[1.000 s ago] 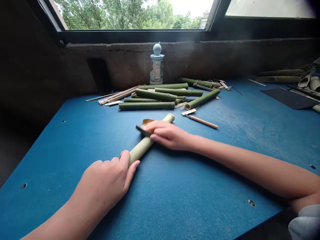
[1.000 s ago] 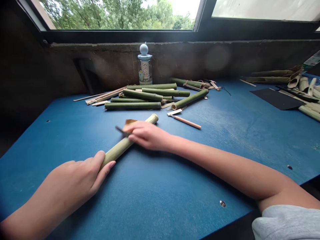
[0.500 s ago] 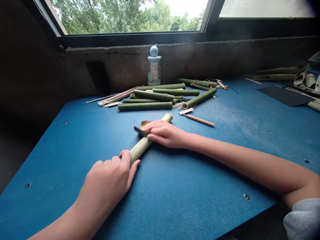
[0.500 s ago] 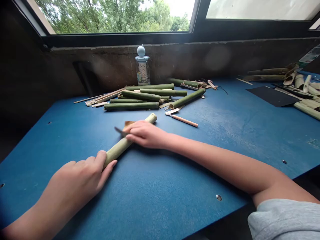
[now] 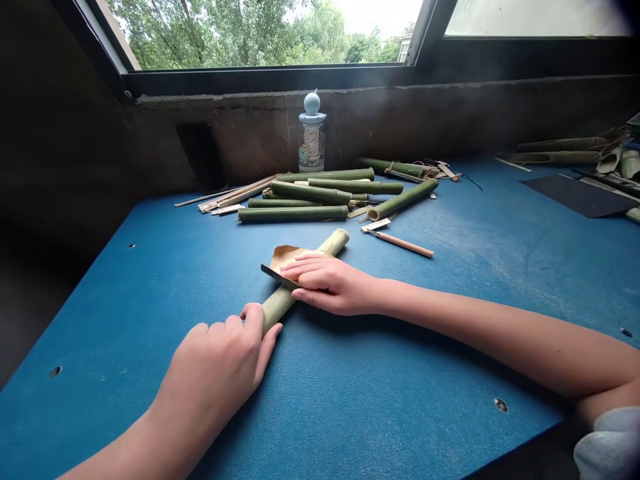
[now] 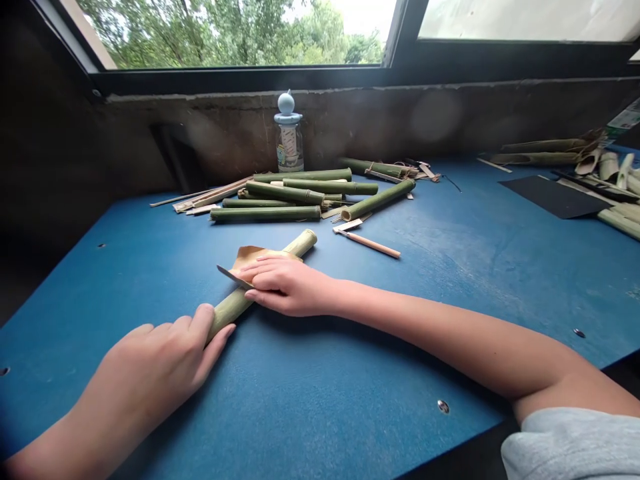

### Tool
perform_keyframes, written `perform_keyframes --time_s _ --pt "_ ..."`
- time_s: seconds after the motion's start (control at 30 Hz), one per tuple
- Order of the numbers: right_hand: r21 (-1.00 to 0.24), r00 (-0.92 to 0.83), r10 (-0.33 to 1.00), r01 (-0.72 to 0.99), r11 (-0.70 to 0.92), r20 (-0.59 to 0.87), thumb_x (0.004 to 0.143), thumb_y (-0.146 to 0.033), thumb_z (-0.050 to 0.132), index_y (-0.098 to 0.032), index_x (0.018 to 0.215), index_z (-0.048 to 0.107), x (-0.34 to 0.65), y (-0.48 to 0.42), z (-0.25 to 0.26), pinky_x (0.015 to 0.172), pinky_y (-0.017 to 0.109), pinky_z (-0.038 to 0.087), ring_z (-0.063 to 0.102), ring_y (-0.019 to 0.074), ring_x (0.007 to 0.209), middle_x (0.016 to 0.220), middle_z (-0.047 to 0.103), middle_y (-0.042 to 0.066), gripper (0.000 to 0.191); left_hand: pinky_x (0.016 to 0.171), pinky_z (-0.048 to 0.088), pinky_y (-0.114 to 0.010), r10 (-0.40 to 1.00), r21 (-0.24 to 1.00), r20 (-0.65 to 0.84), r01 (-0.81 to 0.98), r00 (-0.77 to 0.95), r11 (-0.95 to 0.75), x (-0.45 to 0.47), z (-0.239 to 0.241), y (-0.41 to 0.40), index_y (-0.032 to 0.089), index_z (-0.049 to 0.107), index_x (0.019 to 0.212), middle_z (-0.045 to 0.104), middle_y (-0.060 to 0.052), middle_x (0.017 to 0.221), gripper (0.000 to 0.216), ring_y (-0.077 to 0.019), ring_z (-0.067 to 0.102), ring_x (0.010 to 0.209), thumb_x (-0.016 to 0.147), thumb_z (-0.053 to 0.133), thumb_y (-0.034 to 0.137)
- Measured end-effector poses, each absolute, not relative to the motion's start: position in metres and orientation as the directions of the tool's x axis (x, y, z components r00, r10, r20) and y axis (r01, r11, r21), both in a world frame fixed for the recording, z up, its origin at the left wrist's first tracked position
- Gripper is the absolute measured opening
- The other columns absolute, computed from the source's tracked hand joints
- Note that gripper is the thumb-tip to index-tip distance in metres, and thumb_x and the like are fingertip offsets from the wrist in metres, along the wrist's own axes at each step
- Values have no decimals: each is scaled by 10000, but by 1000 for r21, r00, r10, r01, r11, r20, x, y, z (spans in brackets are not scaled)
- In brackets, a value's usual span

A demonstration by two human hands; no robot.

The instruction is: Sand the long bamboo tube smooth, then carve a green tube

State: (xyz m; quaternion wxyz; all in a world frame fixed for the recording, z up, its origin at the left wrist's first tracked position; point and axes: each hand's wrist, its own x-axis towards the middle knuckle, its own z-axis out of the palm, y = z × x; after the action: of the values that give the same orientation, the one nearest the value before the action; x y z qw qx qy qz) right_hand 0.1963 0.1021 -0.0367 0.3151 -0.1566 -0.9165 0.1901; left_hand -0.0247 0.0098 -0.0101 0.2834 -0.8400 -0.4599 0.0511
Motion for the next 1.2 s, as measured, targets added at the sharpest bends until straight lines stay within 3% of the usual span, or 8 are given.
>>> perform_keyframes --time_s 0.13,0.3,0.4,0.57,0.67,0.87,1.13,1.2 --pt "-431 -725 489 288 855 485 986 -290 456 -181 714 543 219 130 -39 886 322 455 637 188 947 960 711 82 305 498 205 -308 789 -535 195 737 583 -412 -27 -11 12 210 528 753 513 -18 494 366 -234 531 414 985 340 421" --pt "-549 -418 809 594 588 414 959 -373 454 -187 608 437 260 162 -42 546 264 311 406 114 544 570 436 -28 397 492 190 -301 785 -547 203 733 585 -405 -26 -10 12 205 526 740 499 -13 484 388 -226 516 397 987 332 434" --pt "-524 -462 749 535 663 476 956 -324 464 -185 624 469 247 143 -39 652 286 410 514 148 654 658 555 10 360 499 208 -309 792 -559 184 725 582 -403 -25 -10 10 186 567 778 513 -23 516 400 -228 542 434 990 327 427" --pt "-450 -707 426 170 877 564 962 -231 496 -188 727 556 197 97 -37 1008 357 432 601 199 1092 1057 710 105 246 512 228 -321 790 -578 179 713 586 -398 -25 -12 8 184 582 818 514 -26 539 385 -236 558 467 987 327 418" --pt "-450 -709 438 189 873 552 971 -247 480 -182 696 538 202 111 -39 895 318 458 620 180 941 945 705 88 288 507 222 -315 787 -564 190 721 587 -402 -27 -11 10 204 540 773 507 -17 520 371 -233 542 440 983 337 433" --pt "-434 -484 692 546 717 536 957 -287 467 -191 592 420 237 151 -41 612 279 331 398 122 566 569 444 -23 380 500 189 -301 798 -570 186 725 573 -387 -26 -12 11 191 537 773 489 -10 510 397 -219 523 420 990 319 442" --pt "-468 -706 401 111 877 583 974 -258 485 -188 744 562 183 92 -38 982 339 436 606 197 1078 1044 715 110 253 520 222 -316 837 -591 136 722 530 -361 -20 -10 2 159 604 864 541 -49 582 431 -230 580 505 1004 289 418" --pt "-458 -745 373 102 883 553 973 -270 479 -176 742 569 194 106 -38 930 324 444 615 190 988 974 709 100 265 520 227 -315 843 -588 141 729 519 -350 -20 -10 3 157 608 880 553 -52 587 433 -228 582 506 1002 294 430"
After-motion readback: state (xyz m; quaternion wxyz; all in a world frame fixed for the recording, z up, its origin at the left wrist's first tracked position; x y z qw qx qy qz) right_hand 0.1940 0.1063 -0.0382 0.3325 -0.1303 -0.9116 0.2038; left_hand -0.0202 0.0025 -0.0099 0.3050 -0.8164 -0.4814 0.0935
